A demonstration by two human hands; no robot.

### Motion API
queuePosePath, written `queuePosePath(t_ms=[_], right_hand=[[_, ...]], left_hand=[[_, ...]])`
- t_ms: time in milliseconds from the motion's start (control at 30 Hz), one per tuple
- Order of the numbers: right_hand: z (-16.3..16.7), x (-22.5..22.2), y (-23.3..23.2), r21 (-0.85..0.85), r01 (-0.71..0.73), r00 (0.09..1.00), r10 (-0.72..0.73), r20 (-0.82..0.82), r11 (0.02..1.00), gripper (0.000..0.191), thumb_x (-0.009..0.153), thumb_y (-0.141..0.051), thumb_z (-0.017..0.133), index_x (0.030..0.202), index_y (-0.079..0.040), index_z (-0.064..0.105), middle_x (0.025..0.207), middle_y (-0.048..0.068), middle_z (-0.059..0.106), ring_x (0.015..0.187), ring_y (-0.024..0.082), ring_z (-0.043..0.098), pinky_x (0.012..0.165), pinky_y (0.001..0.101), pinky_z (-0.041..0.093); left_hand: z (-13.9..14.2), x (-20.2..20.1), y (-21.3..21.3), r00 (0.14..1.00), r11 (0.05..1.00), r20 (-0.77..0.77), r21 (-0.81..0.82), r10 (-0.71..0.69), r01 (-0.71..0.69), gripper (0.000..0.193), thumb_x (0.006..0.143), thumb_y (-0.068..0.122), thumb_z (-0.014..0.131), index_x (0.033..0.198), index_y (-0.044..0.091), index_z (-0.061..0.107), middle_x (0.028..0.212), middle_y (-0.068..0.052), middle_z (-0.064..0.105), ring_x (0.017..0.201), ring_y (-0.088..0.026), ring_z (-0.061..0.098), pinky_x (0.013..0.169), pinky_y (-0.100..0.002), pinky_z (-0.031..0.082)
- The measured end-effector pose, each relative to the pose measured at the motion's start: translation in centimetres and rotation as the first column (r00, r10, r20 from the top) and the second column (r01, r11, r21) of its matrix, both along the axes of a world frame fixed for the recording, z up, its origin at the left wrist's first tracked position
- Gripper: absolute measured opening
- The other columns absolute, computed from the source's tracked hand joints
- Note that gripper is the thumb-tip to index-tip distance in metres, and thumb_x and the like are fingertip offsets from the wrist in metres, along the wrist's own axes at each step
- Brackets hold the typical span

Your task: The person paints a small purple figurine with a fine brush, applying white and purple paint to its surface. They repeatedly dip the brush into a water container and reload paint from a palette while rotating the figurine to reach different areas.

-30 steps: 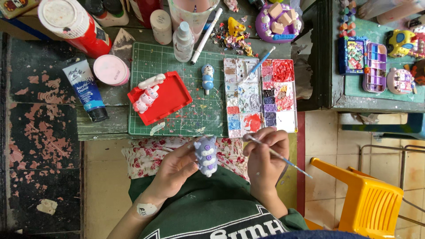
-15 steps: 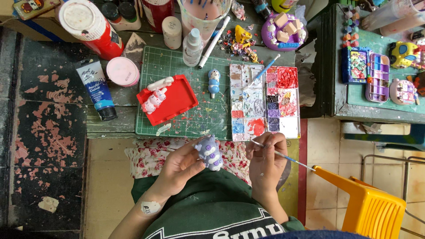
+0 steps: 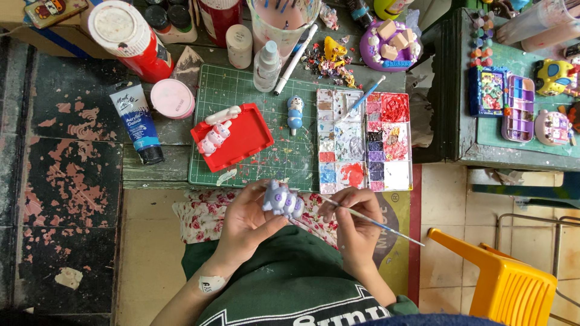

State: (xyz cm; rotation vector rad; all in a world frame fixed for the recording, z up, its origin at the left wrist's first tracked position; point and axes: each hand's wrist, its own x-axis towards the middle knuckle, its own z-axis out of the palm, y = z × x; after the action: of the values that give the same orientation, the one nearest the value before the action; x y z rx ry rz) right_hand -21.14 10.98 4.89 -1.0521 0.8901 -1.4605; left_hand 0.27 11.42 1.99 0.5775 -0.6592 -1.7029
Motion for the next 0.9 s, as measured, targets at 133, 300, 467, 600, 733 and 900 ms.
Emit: queuePosePath(t_ms=[133,300,467,600,733,900], right_hand=[[-0.3,0.0,0.4,0.019,-0.044,0.995,0.046,-0.085,0.999,0.015,0.101,0.002,0.062,0.107,-0.001,0.048,0.099,0.017,0.063,0.086,0.023,0.064,0.08,0.0357,0.056],[-0.5,0.1,0.8,-0.075,-0.127,0.981,0.114,-0.157,0.989,0.021,0.098,0.001,0.066,0.105,-0.004,0.047,0.094,0.015,0.065,0.083,0.021,0.065,0.079,0.0349,0.056],[0.3,0.9,-0.1,-0.215,-0.3,0.939,0.249,-0.237,0.929,0.018,0.096,0.0,0.067,0.101,-0.007,0.051,0.091,0.014,0.068,0.088,0.023,0.068,0.086,0.0407,0.06],[1.5,1.6,-1.0,-0.304,-0.363,0.893,0.236,-0.383,0.881,0.019,0.091,-0.001,0.069,0.096,-0.009,0.053,0.09,0.011,0.07,0.091,0.027,0.073,0.087,0.0409,0.061],[2.4,2.2,-1.4,-0.328,-0.361,0.875,0.195,-0.443,0.873,0.021,0.086,-0.001,0.073,0.093,-0.01,0.055,0.089,0.009,0.072,0.089,0.028,0.074,0.084,0.0398,0.061],[3.0,2.4,-1.6,-0.359,-0.368,0.847,0.149,-0.511,0.858,0.022,0.086,-0.001,0.075,0.093,-0.011,0.058,0.091,0.008,0.073,0.089,0.027,0.074,0.085,0.0394,0.061]], left_hand=[[0.0,-0.3,0.0,0.996,0.997,0.042,-0.022,0.079,-0.078,0.059,0.086,-0.013,0.076,0.137,0.003,0.05,0.134,-0.013,0.059,0.128,-0.023,0.061,0.111,-0.041,0.052],[0.1,-0.5,-0.1,0.973,0.975,0.14,-0.148,0.185,-0.164,0.058,0.082,-0.015,0.08,0.128,0.004,0.05,0.135,-0.014,0.057,0.13,-0.026,0.061,0.11,-0.042,0.053],[-0.2,-0.8,-0.3,0.955,0.942,0.156,-0.265,0.252,-0.205,0.056,0.083,-0.016,0.08,0.123,0.005,0.048,0.132,-0.014,0.057,0.135,-0.031,0.061,0.115,-0.046,0.053],[-0.6,-0.8,0.0,0.947,0.939,0.185,-0.275,0.264,-0.208,0.054,0.084,-0.016,0.079,0.123,0.005,0.048,0.13,-0.016,0.06,0.137,-0.03,0.061,0.113,-0.044,0.056],[-1.0,-1.1,0.3,0.92,0.933,0.238,-0.257,0.312,-0.251,0.056,0.081,-0.016,0.081,0.122,0.004,0.048,0.128,-0.015,0.059,0.126,-0.023,0.062,0.108,-0.04,0.056],[-0.9,-1.3,0.5,0.906,0.919,0.246,-0.286,0.344,-0.271,0.056,0.081,-0.015,0.082,0.121,0.004,0.047,0.127,-0.014,0.058,0.125,-0.021,0.062,0.108,-0.038,0.056]])
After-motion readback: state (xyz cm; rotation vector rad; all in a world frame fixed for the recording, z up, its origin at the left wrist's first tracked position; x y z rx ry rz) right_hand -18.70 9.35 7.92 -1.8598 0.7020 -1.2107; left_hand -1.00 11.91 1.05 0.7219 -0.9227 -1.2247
